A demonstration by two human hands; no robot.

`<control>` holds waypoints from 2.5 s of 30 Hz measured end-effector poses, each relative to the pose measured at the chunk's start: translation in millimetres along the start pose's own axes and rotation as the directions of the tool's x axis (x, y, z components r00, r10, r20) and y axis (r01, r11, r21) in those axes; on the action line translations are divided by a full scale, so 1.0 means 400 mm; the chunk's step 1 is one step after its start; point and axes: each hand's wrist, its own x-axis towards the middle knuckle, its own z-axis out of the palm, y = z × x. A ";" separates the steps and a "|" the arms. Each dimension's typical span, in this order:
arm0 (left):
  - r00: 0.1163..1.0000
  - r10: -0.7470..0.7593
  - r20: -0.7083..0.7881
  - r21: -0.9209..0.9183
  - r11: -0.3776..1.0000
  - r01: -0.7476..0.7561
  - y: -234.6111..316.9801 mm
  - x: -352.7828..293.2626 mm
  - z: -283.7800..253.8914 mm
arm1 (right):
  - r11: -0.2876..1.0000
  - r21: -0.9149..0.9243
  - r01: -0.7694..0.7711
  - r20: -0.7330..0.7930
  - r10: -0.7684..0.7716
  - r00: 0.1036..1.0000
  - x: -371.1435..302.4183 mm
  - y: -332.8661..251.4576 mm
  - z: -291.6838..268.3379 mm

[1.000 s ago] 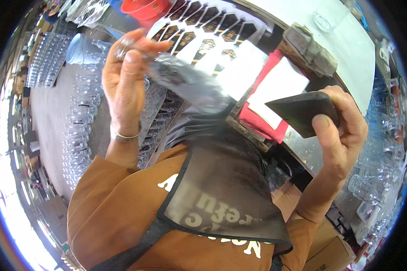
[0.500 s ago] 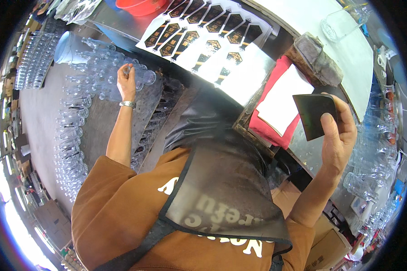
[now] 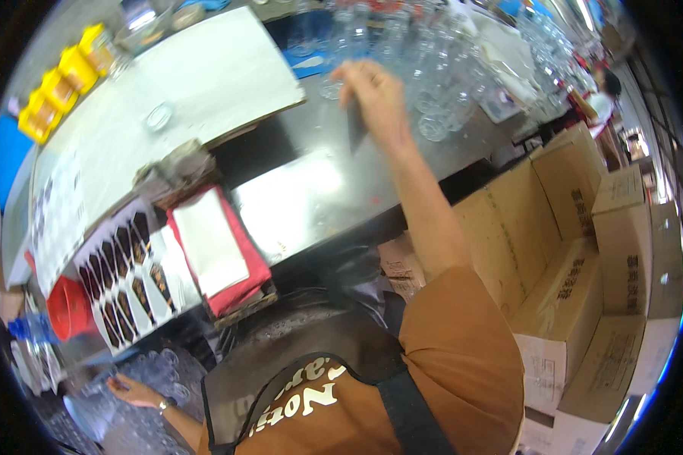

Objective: The person repeatedly picks up clear plastic bottles, places them on a red pad, applies a dark rectangular label to the bottle, and wipes the label with a black pad. The person then sets the labeled bottle aside and repeats the process with another bottle.

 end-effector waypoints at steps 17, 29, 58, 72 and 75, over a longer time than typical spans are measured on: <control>0.720 0.601 0.347 -0.892 0.449 0.055 0.946 -0.095 0.098 | 0.486 -0.853 0.190 -0.046 -0.433 0.900 -0.005 0.005 -0.214; 0.287 0.628 0.723 -0.637 0.446 0.629 1.107 -0.147 -0.006 | 0.982 0.147 0.122 0.491 -0.180 0.852 -0.011 -0.160 0.276; 0.505 0.728 0.465 -0.535 0.685 -0.495 0.527 -0.129 0.014 | 0.995 -0.095 -0.039 0.452 0.078 0.889 -0.385 0.024 0.271; 0.525 0.570 0.632 -0.754 0.295 0.587 0.958 -0.074 -0.106 | 0.689 -0.189 0.700 0.435 -0.581 0.689 -0.287 -0.177 0.461; 0.515 0.651 0.558 -0.830 0.436 0.348 0.952 -0.057 -0.115 | 0.738 -0.114 0.665 0.458 -0.555 0.694 -0.290 -0.183 0.420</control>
